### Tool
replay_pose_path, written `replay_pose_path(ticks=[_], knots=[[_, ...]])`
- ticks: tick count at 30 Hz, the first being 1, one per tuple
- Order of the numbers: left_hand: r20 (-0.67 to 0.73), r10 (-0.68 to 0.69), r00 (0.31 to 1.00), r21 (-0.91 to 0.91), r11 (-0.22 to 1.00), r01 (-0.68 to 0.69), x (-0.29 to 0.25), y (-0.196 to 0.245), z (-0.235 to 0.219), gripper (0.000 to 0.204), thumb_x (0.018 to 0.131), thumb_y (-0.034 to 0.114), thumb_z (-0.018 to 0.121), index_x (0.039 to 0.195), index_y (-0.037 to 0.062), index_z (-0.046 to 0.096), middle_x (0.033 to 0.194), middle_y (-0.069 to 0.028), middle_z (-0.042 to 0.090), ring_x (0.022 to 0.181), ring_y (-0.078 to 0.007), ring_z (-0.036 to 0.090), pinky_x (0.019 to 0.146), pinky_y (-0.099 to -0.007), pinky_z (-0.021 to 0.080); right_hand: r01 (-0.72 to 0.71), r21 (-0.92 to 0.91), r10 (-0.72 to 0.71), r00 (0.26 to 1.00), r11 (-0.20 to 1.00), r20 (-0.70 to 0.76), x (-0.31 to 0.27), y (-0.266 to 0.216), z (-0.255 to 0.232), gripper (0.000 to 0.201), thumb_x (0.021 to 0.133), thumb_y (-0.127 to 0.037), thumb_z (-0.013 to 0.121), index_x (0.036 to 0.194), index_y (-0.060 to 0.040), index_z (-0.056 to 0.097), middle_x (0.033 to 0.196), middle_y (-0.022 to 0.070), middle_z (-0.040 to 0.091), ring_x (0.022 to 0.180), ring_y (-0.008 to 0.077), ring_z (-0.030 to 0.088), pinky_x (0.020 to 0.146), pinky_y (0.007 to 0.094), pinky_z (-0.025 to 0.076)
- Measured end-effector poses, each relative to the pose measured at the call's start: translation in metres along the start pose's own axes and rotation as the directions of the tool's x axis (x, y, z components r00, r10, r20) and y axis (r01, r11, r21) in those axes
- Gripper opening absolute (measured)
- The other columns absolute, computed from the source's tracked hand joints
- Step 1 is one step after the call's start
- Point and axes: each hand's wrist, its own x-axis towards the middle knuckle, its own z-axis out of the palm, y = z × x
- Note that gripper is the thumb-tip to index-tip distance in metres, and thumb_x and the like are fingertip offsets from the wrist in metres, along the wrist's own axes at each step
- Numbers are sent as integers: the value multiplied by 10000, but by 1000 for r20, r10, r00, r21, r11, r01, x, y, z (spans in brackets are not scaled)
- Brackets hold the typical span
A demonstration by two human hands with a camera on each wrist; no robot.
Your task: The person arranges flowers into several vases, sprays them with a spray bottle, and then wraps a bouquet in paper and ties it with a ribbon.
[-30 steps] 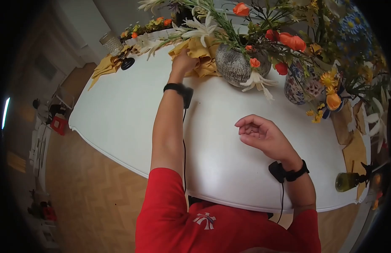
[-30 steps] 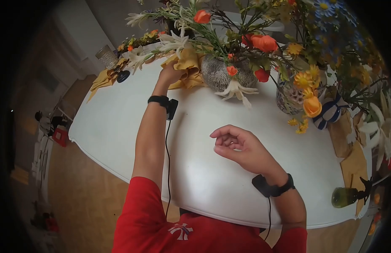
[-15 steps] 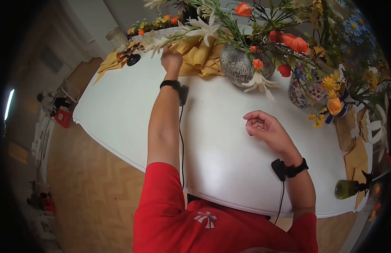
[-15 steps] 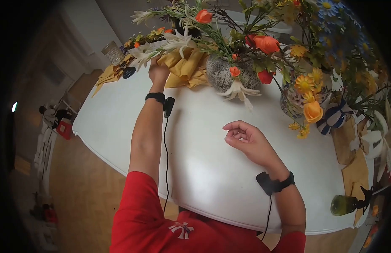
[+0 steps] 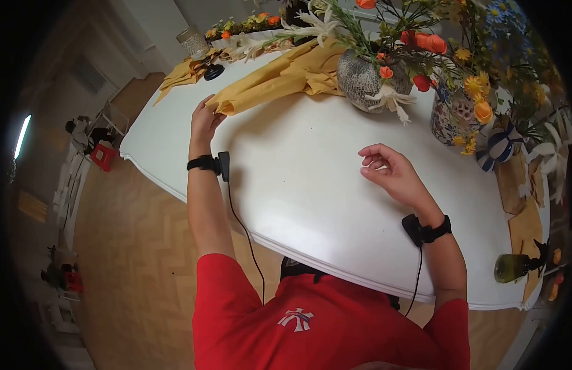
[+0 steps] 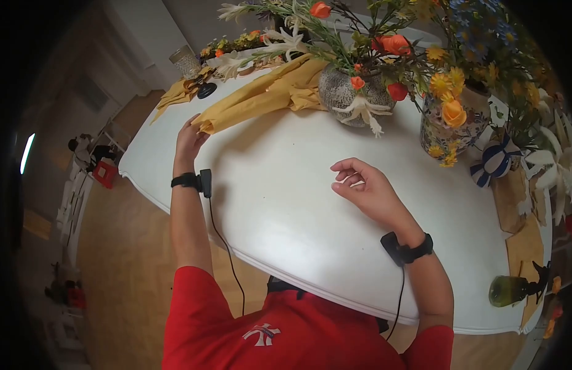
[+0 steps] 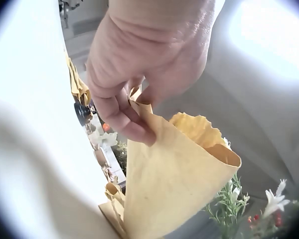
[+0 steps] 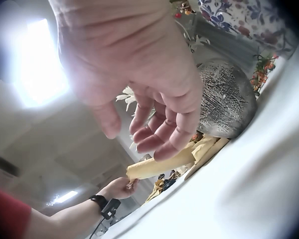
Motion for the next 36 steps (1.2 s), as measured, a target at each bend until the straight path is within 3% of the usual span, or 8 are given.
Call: replay_pose_path(ticks=[3, 9, 21, 25, 27, 29, 35, 36], knots=[[114, -31, 993, 0, 1000, 32, -35, 5, -26, 421, 1012, 57, 559, 1429, 7, 533, 1248, -149, 662, 1007, -220, 711, 864, -318, 604, 213, -401, -244, 969, 891, -29, -12, -18, 20, 380, 893, -152, 766, 1249, -91, 649, 1131, 77, 655, 1005, 204, 654, 920, 332, 525], [382, -55, 923, -28, 997, 70, -97, 17, -16, 395, 1018, 74, 613, 1404, 9, 558, 1150, -94, 699, 941, -134, 697, 827, -274, 579, 422, -688, -547, 836, 591, 43, -26, -30, 48, 560, 789, -184, 832, 1303, -127, 618, 1312, 128, 578, 1182, 348, 581, 977, 436, 502], [778, -278, 564, 105, 942, 319, -162, 6, 155, 363, 1025, 130, 620, 1376, 46, 577, 1200, -65, 691, 983, -146, 707, 836, -272, 582, 247, -802, -360, 932, 544, 43, -88, -40, 32, 575, 709, -66, 782, 1268, -96, 652, 949, 111, 671, 912, 313, 679, 777, 446, 537], [743, -421, 519, 559, 818, -136, -163, -10, 184, 381, 1012, 264, 672, 1331, 63, 612, 1147, -114, 698, 996, -194, 688, 867, -325, 566, 168, -856, -232, 971, 489, 58, -114, -39, 22, 423, 765, -23, 697, 1185, -83, 691, 886, 108, 642, 855, 297, 682, 688, 423, 543], [820, -95, 564, 511, 563, -649, -181, -11, 191, 426, 977, 302, 708, 1324, 71, 622, 1136, -144, 689, 1019, -237, 669, 884, -362, 549, 182, -866, -284, 958, 466, 49, -124, -32, 23, 433, 763, -6, 675, 1182, -108, 721, 855, 82, 625, 822, 283, 665, 680, 408, 532], [890, 167, 424, 369, 281, -886, -204, -4, 202, 492, 883, 324, 786, 1287, 83, 641, 1100, -163, 653, 1042, -312, 623, 891, -410, 520, 187, -878, -303, 952, 440, 51, -128, -24, 24, 415, 775, -14, 661, 1174, -113, 723, 854, 77, 618, 818, 272, 665, 678, 401, 532], [984, 141, -105, -127, 153, -980, -245, -4, 234, 475, 760, 148, 793, 1203, 118, 627, 1129, -128, 574, 1009, -316, 591, 880, -412, 514, 187, -905, -297, 952, 382, 71, -135, -12, 33, 333, 812, -80, 654, 1143, -103, 690, 895, 79, 622, 840, 239, 677, 675, 380, 537], [985, 117, -124, -138, 117, -984, -246, -8, 238, 479, 752, 131, 781, 1202, 125, 618, 1138, -128, 571, 1005, -313, 593, 874, -417, 514, 194, -905, -299, 951, 379, 79, -135, -10, 35, 331, 813, -87, 655, 1142, -104, 688, 890, 77, 618, 840, 234, 676, 672, 374, 535]])
